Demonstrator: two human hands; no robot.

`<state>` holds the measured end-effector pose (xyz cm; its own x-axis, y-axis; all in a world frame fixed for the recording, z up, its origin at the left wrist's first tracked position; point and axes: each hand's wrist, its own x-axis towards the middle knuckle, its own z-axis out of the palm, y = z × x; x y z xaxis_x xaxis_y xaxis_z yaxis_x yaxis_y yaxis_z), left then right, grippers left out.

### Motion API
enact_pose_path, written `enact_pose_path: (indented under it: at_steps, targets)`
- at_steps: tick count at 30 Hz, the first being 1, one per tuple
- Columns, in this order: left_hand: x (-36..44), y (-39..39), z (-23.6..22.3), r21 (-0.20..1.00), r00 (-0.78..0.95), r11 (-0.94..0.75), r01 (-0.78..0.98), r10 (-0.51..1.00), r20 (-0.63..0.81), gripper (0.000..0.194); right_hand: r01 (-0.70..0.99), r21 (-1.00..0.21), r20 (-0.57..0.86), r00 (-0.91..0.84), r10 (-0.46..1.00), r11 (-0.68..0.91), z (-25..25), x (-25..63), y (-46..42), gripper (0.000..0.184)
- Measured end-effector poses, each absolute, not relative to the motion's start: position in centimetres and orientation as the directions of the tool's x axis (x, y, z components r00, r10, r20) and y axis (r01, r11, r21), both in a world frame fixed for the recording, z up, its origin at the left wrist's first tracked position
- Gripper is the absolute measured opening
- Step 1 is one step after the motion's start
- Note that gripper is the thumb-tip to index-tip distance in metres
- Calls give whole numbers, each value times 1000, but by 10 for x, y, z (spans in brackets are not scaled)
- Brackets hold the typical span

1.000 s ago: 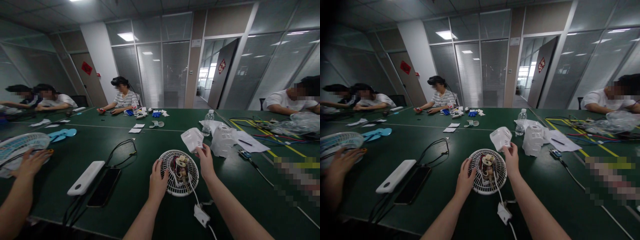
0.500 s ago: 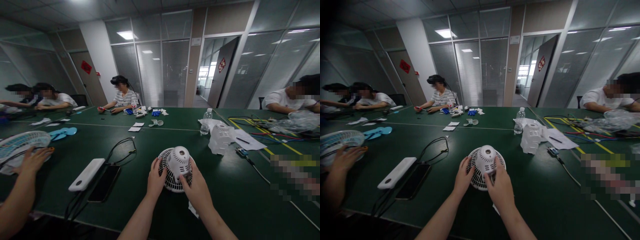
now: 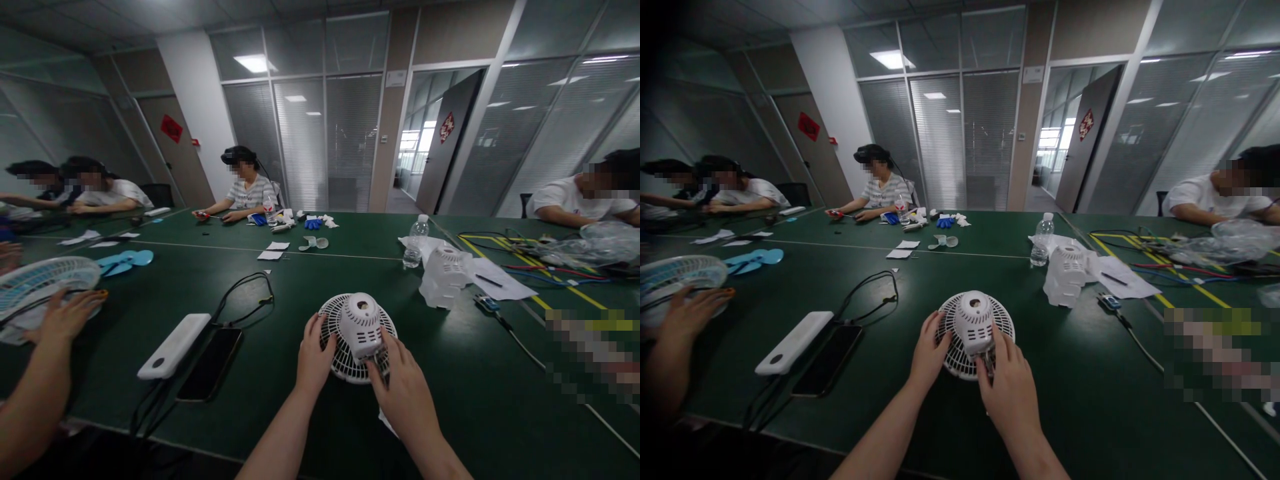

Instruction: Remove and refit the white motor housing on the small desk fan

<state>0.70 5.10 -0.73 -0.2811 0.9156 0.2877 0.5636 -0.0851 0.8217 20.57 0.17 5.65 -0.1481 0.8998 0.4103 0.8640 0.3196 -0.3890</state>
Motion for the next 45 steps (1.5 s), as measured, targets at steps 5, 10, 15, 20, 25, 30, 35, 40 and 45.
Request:
enact_pose_path:
  at_steps: [5,10,15,20,25,30,35,40,45]
  targets:
    - [8,52,-9,828,-291,-70,556,917,273,50,815,-461,470,-112,875,352,74,198,12,73]
    - [7,52,-8,829,-290,-91,551,911,293,51,800,-524,389,-79,918,291,72,185,20,82]
    - [7,51,-8,826,-291,-95,555,908,300,50,791,-564,338,-41,940,237,58,185,16,77]
    - [8,51,-8,830,-292,-85,552,912,288,49,794,-559,310,-68,948,240,57,192,17,79]
    - [7,50,-4,839,-288,-85,537,917,277,49,756,-608,268,-94,959,243,54,201,10,94]
    - [10,43,7,872,-180,-153,466,948,262,54,762,-623,294,19,956,177,49,217,6,107]
    - [17,35,16,908,-13,-129,398,989,147,53,837,-543,336,135,932,74,50,258,4,98]
    - [14,38,6,889,-42,-66,453,995,96,41,864,-499,309,242,920,-60,52,316,-3,96]
    - [9,44,-4,913,-39,-66,402,995,90,32,828,-488,271,445,853,-277,52,381,-8,102]
